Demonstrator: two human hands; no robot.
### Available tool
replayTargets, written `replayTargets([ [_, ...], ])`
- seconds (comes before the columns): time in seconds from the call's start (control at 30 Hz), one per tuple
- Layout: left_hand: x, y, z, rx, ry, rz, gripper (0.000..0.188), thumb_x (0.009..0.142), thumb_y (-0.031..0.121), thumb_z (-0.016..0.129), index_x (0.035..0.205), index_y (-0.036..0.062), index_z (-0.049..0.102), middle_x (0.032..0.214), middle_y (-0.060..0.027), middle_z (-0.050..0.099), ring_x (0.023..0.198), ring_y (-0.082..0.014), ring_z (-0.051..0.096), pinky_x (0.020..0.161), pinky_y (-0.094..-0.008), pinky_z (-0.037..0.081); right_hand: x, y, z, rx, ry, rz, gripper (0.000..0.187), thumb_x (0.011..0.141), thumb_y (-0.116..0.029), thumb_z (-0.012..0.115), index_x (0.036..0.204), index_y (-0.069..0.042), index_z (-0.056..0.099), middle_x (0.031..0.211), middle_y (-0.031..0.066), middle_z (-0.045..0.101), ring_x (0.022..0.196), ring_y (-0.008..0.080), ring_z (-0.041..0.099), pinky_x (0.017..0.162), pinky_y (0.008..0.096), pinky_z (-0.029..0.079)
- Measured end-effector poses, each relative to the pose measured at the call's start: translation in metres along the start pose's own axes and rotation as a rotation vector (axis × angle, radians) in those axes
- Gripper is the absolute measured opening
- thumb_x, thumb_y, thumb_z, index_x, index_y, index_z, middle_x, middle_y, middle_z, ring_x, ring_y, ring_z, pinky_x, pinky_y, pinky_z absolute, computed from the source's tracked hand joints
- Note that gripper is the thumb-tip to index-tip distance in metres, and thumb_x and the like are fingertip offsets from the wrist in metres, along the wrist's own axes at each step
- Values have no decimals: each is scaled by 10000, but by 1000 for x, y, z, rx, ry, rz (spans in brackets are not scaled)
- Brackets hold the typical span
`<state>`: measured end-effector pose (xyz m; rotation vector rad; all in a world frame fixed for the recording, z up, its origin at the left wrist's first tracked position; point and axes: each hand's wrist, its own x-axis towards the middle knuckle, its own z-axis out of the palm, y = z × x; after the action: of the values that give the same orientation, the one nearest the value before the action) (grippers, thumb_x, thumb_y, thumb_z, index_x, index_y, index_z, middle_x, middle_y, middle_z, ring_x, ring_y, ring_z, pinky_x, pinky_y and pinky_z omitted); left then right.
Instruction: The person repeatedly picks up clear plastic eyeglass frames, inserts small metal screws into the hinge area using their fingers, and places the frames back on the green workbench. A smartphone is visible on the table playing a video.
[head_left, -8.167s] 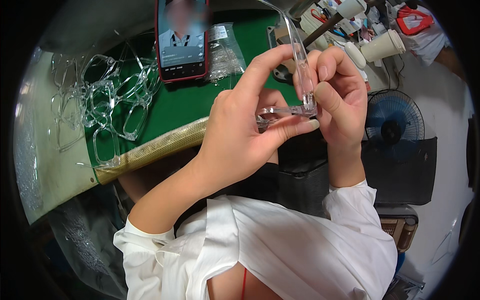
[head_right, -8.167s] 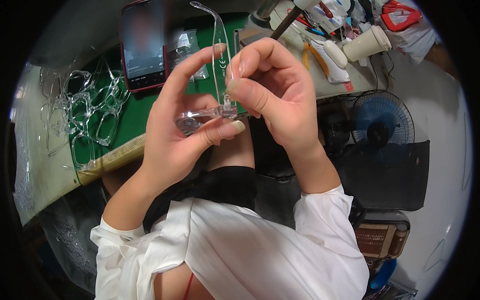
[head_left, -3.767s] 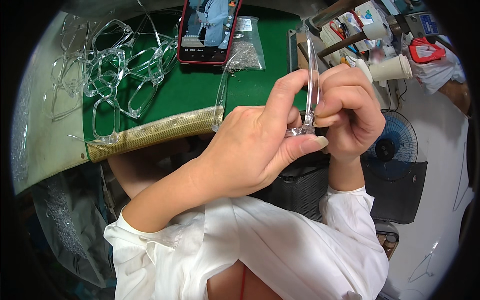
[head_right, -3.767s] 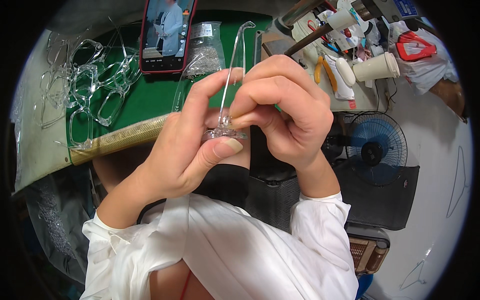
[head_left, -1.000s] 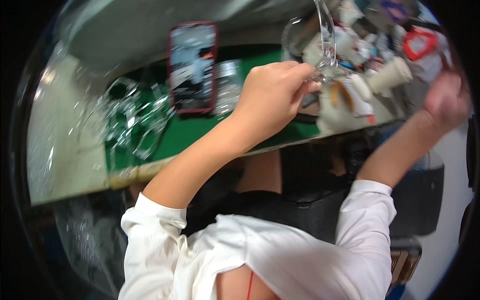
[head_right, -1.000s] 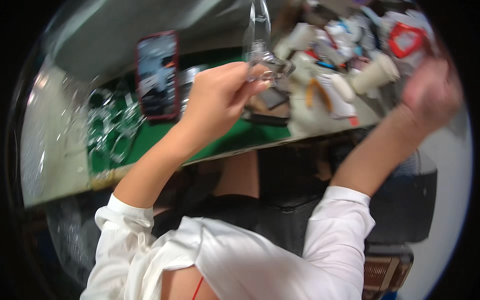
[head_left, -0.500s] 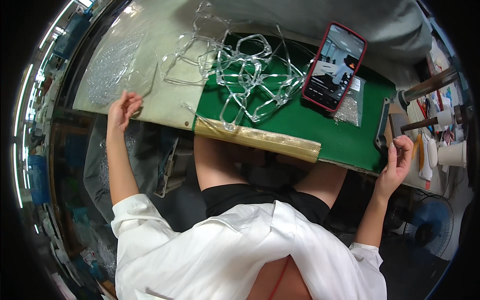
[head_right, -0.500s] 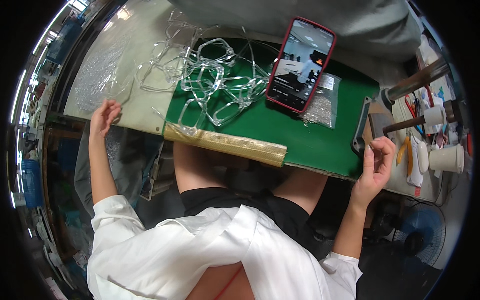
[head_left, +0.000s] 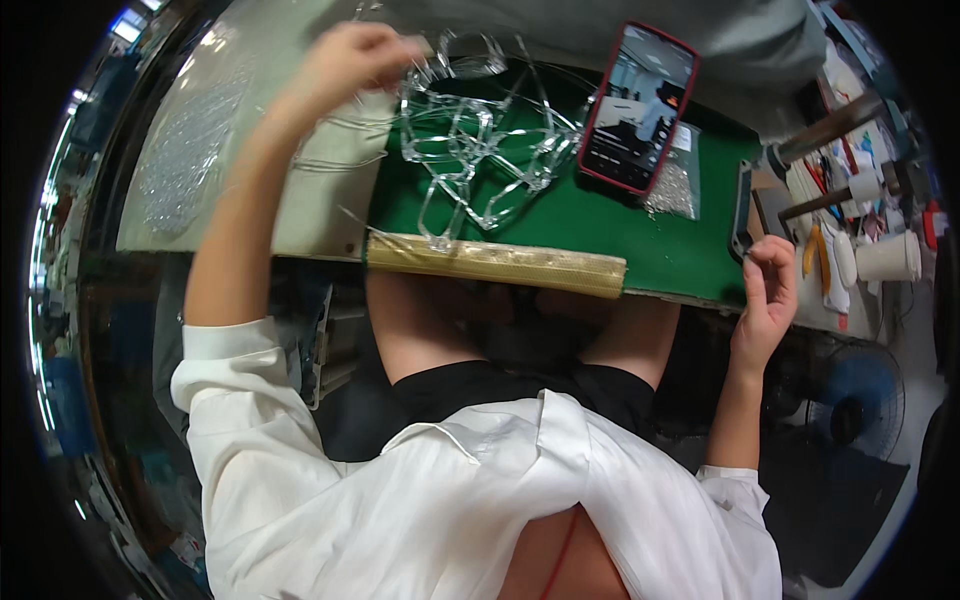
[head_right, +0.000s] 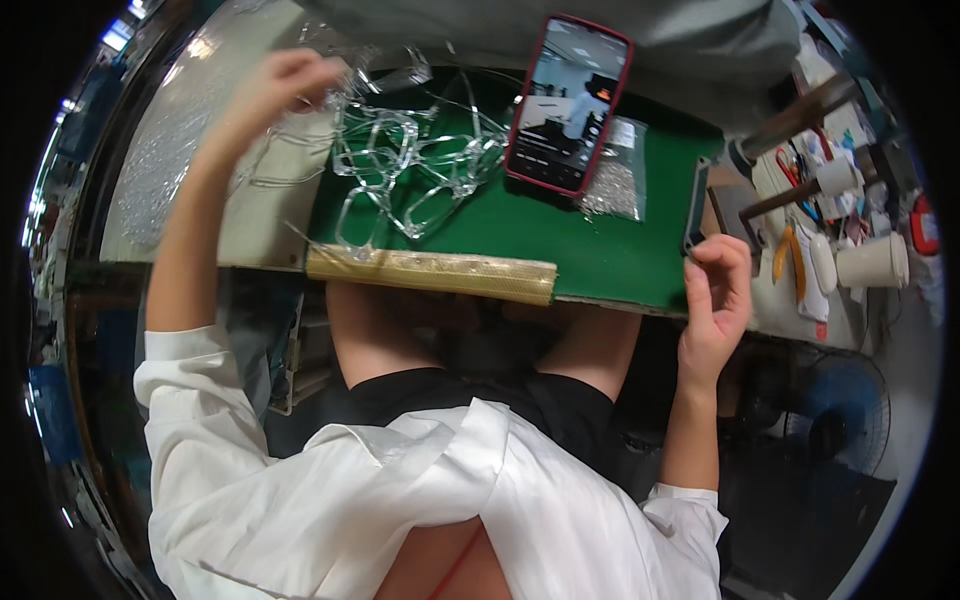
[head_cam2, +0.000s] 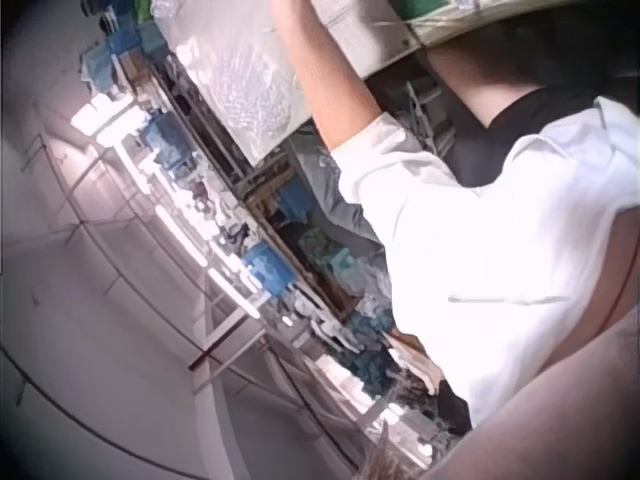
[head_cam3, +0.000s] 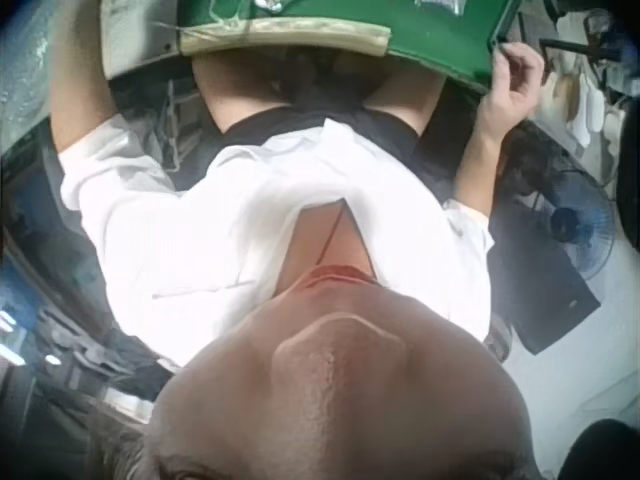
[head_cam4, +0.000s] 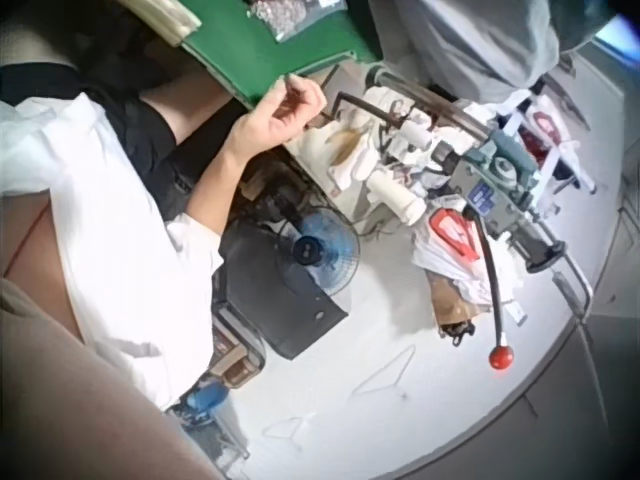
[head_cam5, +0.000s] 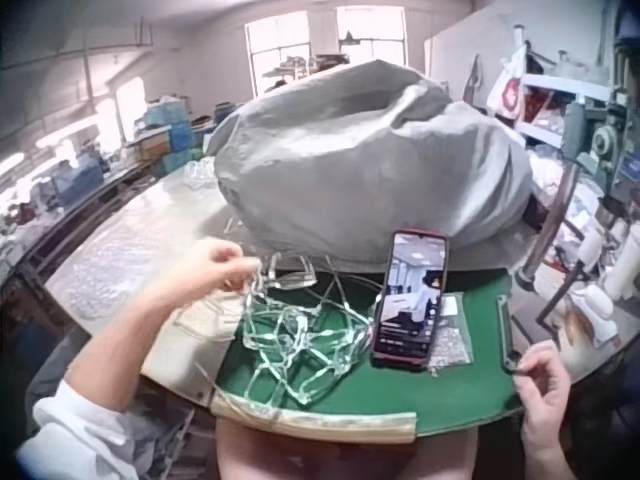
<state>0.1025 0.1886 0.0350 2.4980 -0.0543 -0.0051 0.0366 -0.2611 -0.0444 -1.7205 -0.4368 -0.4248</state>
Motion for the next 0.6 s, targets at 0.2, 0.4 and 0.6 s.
replayTargets([
  [0.2, -14, 10, -65, -923, -213, 374, 459, 981, 251, 438, 1324, -52, 425, 1140, -123, 586, 1027, -156, 558, 867, -262, 433, 7, 6, -2, -236, -319, 139, 148, 850, -18, 574, 988, 5, 621, 853, 57, 567, 766, 141, 554, 692, 243, 430],
  [0.4, -82, 95, 30, -1172, -247, 495, 732, 888, 205, 601, 1397, -118, 184, 852, -79, 603, 673, -122, 543, 558, -195, 399, 11, 12, 22, -600, -471, -100, 302, 795, -15, 603, 1086, -81, 649, 817, 89, 533, 764, 254, 568, 666, 337, 463],
  [0.6, -91, 123, 100, -1339, -260, 561, 1032, 716, 16, 761, 1422, -118, 21, 685, -96, 626, 556, -201, 596, 649, -307, 541, 26, 16, 36, -843, -621, -319, 464, 753, 26, 530, 1162, -168, 631, 889, 73, 517, 841, 240, 558, 685, 341, 482],
])
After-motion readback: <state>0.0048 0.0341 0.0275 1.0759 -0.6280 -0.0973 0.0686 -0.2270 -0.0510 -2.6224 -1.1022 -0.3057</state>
